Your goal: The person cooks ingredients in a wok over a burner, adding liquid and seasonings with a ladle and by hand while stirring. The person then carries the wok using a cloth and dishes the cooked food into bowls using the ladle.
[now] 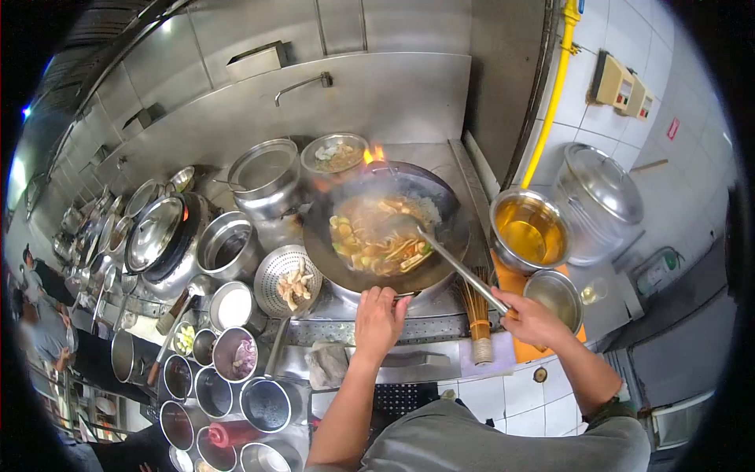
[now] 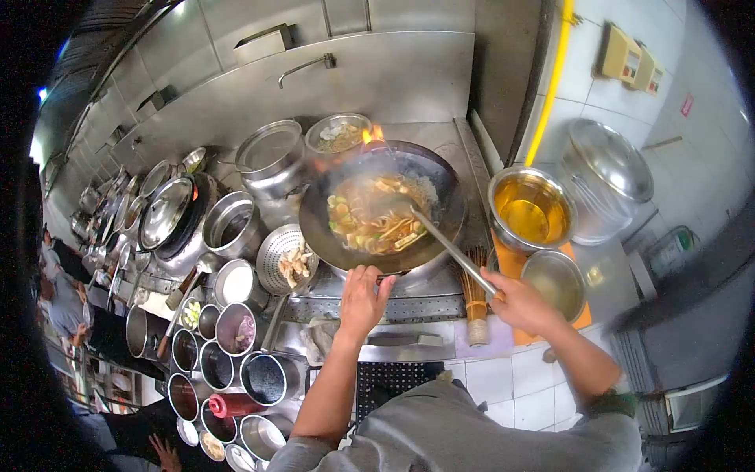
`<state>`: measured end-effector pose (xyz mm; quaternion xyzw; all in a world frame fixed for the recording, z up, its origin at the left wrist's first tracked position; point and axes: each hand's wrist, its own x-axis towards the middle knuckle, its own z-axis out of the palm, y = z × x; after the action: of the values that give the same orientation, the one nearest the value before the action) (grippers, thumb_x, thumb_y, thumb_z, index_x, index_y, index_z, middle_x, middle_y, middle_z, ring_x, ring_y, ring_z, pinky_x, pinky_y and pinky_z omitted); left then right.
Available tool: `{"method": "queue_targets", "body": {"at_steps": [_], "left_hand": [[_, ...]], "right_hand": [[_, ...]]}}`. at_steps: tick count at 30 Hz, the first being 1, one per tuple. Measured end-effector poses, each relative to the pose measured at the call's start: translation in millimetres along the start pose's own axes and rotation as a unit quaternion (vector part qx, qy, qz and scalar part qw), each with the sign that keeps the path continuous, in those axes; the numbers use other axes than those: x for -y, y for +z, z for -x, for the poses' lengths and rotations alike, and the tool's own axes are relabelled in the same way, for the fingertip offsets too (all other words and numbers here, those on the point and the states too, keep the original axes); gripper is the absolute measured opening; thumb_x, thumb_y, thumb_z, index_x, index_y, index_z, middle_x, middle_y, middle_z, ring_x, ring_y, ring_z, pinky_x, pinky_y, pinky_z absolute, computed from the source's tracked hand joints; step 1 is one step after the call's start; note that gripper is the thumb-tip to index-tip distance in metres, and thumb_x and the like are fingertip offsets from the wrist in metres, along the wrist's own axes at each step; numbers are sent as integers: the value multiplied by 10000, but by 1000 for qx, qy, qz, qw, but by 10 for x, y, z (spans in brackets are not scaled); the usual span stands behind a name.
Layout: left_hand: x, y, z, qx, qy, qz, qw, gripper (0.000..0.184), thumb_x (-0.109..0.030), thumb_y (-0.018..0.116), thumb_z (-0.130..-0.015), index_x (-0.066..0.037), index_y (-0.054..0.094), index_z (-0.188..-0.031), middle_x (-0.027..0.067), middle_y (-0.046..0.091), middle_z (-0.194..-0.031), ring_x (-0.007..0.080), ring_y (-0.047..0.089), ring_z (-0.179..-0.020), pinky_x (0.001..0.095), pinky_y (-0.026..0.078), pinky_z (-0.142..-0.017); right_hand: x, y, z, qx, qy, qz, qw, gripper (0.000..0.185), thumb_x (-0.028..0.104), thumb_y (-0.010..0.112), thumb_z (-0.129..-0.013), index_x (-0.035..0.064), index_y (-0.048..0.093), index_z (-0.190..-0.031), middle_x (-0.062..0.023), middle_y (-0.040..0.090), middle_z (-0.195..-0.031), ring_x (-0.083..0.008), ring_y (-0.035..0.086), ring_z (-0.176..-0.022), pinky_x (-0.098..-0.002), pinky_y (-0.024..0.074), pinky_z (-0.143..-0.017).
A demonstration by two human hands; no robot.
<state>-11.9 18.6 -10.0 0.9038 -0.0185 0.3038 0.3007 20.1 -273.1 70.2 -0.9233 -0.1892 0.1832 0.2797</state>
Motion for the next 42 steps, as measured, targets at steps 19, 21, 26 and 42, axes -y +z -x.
{"method": "queue_targets", "body": {"at_steps": [19,21,26,42], "left_hand": [[-2,-15,92,22,-11,22,999,189,-159,702,-814,-8,593,-848,158,560,-814,351,525,-800,438,430,-732],[2,-23,96,16,-11,25,999,187,-158,701,-814,-9,593,-848,158,558,-812,351,525,-798,437,430,-731],[27,-11,36,35,-16,11,999,210,-186,708,-801,-21,585,-845,151,561,-806,345,530,-804,437,440,-729],[0,-46,26,15,-6,2,1000,196,-190,707,-806,-31,594,-823,140,554,-790,335,525,-781,429,435,-713]], "right_hand": [[169,-348,165,-101,-4,98,990,578,127,558,-824,194,462,-1390,-188,644,-775,-322,625,-659,-423,495,-659],[185,-360,163,-68,3,112,991,583,119,549,-815,193,460,-1386,-224,640,-814,-382,619,-715,-466,491,-706],[271,92,-243,-27,-11,87,996,582,125,541,-816,205,458,-1386,-233,639,-826,-388,626,-761,-461,504,-713],[223,-130,-220,59,76,-69,993,608,138,566,-855,159,390,-1437,-103,626,-832,-159,581,-549,-305,499,-537]]}}
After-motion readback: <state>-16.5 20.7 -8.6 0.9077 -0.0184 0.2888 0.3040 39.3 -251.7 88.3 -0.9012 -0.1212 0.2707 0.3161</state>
